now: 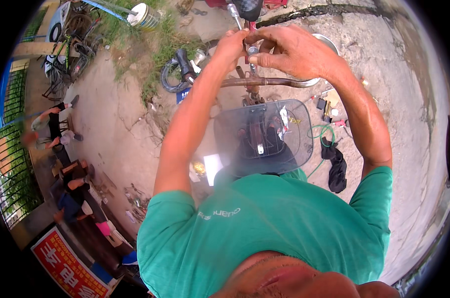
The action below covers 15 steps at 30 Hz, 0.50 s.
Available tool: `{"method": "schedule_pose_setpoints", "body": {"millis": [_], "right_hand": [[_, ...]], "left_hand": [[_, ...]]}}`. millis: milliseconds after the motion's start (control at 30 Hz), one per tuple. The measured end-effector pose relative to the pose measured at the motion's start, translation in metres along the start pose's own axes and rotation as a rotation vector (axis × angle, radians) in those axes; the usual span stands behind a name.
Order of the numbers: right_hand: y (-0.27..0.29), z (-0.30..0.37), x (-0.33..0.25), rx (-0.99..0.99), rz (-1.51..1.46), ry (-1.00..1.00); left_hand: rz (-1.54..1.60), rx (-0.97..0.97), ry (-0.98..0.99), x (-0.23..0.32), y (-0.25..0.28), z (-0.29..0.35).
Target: The person repairs a bicycle by removing and reinstalling the handlebars and a front basket. They use a wrench to loosen and tighten bolts, detaching the handlebar assembly and basket before reassembling them onto the frame.
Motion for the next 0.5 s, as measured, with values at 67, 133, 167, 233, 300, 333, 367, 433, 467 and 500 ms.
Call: {"method": "schedule_pose_setpoints", "body": {"millis": [67,133,167,233,300,333,367,433,467,500], "right_hand": [[-0.001,0.003,0.006,0.013,-0.189,-0.065],[0.014,0.004,0.005,0.238,-0.003,0.017],[0.019,0.006,0.006,0.35,0.092,0.057],[0.004,0.003,0.017,0.374,0.353,0.09],[-0.013,0.0,0.036,0.277,0.487,0.055],[-0.015,0.001,0.042,0.255,0.52,0.053],[-0.018,-0.001,0.046,0.234,0.549,0.06],[-0.021,-0.003,0.054,0.224,0.625,0.085],[-0.021,-0.003,0.057,0.234,0.672,0.1],[-0.021,-0.004,0.059,0.244,0.719,0.117]], "left_hand": [[-0.077,-0.241,-0.012,0.005,-0.023,-0.003],[-0.223,-0.43,-0.052,0.008,-0.041,-0.002],[-0.331,-0.501,-0.084,0.006,-0.049,-0.005],[-0.461,-0.579,-0.175,0.004,-0.06,-0.005],[-0.54,-0.648,-0.185,0.009,-0.069,-0.001],[-0.468,-0.634,-0.073,0.004,-0.064,-0.002],[-0.396,-0.6,0.036,-0.001,-0.056,-0.002],[-0.332,-0.579,0.026,0.001,-0.046,-0.003],[-0.298,-0.571,0.022,0.002,-0.043,-0.003],[-0.21,-0.564,0.067,-0.001,-0.039,-0.001]]}}
Point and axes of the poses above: each hand's wrist, its own z-axis away from the middle knuckle, its own y-axis out of the back of the hand, x = y × z, the point moved 10 cm from there along -z, towards the middle knuckle, and after that the axes turned 7 degrees about z, right-handed, at the moved point
